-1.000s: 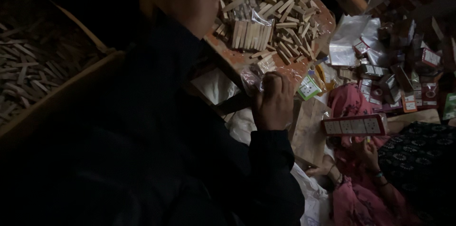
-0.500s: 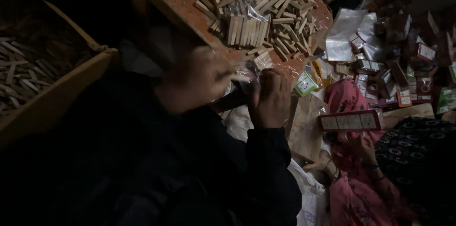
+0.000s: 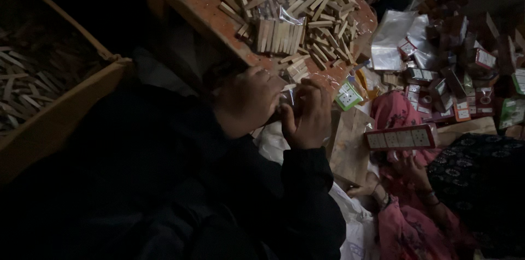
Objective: The person picks wooden clothespins from a pile on the table and packs them into a clear plastic bag, arranging them in rows inside the bag. Nearby, other people handle small boxed items on the floor while the person continues filling the bag with clothespins.
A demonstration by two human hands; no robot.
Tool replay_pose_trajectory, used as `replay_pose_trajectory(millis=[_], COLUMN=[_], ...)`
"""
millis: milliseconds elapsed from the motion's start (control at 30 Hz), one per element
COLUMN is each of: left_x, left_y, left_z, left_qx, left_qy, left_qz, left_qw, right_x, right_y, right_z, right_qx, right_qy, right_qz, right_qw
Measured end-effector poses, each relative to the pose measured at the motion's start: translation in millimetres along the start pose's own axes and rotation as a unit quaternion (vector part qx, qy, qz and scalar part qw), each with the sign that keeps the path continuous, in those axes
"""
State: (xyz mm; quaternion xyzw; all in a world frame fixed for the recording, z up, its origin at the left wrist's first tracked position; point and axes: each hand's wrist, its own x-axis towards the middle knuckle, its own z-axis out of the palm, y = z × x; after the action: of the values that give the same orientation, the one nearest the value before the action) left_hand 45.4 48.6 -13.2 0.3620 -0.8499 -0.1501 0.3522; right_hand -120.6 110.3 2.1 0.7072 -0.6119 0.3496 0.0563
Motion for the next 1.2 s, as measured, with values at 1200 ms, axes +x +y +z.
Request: replay_pose_trajectory(millis=[1200], left_x=[16], left_y=[-6], left_z=[-9], left_qx=[0.025], left_qy=[0.003], left_qz=[0.054], left_qw=[0.998], right_x=[-3], right_y=[3], right_z=[0], right_qx=[-0.024], right_qy=[0.004], right_qz=[-0.014], right_qw=[1.0])
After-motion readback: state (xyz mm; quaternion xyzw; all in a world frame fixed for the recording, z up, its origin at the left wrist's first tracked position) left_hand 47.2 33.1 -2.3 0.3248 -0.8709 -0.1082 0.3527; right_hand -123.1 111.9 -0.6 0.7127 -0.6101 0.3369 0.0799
